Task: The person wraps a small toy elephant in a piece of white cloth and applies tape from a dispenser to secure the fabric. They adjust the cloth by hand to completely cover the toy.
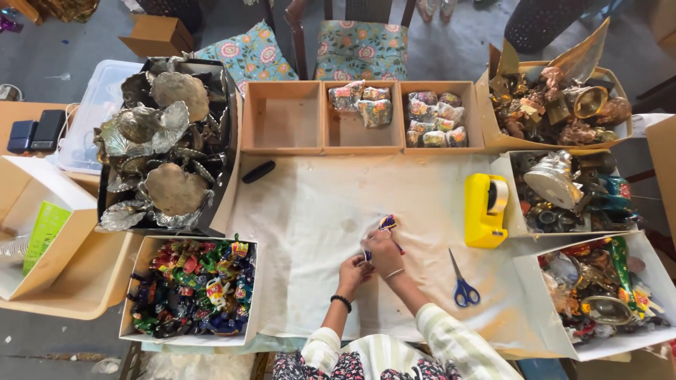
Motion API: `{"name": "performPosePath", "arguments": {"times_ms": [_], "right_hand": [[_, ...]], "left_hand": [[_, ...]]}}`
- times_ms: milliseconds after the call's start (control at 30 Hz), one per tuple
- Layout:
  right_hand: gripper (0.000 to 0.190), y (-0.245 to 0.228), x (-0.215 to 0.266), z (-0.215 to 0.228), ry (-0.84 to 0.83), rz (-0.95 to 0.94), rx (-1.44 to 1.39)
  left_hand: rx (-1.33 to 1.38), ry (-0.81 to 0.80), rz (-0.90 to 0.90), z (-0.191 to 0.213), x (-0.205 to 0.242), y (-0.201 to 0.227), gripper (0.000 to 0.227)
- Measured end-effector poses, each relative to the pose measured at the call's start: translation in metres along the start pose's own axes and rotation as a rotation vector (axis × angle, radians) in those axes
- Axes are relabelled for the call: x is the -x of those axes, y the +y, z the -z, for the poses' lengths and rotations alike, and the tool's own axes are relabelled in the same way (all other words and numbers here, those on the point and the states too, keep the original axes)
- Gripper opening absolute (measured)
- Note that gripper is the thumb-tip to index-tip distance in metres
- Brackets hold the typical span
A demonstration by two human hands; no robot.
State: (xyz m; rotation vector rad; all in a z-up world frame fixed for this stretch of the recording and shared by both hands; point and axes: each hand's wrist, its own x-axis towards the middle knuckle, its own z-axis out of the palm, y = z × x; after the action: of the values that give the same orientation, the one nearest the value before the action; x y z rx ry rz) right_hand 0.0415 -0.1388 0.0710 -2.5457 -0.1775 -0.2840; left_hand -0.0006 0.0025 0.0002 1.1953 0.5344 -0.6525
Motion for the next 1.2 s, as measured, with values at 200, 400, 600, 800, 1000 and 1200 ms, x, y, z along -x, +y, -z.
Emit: {"name": "performPosePath", "arguments": {"times_ms": [200, 400, 600, 800, 1000, 1200], "right_hand": [[0.026, 0.032, -0.016, -0.004, 0.103, 0.228, -0.057], [0.021, 0.052, -0.049, 0.009, 0.067, 0.099, -0.019], [0.029, 0.002, 0.004, -0.029, 0.261, -0.315, -0.071], [0.027, -0.039, 0.019, -0.009, 0.269, -0.152, -0.42], [0.028, 0.001, 0.032, 0.042, 0.414, -0.416, -0.961], [0.028, 0.019, 0.059, 0.025, 0.271, -0.232, -0.44]], "left_hand": [[0.046, -0.014, -0.001, 0.001, -0.002, -0.002, 0.025], [0.159, -0.06, -0.055, 0.001, -0.021, -0.009, 0.026], [0.185, -0.02, -0.127, -0.004, -0.018, -0.016, 0.022], [-0.366, 0.259, -0.516, -0.013, -0.01, 0.008, 0.008], [-0.762, 0.242, -1.01, -0.03, 0.066, 0.077, 0.014], [-1.179, 0.225, -1.046, -0.008, 0.04, 0.028, 0.013]]}}
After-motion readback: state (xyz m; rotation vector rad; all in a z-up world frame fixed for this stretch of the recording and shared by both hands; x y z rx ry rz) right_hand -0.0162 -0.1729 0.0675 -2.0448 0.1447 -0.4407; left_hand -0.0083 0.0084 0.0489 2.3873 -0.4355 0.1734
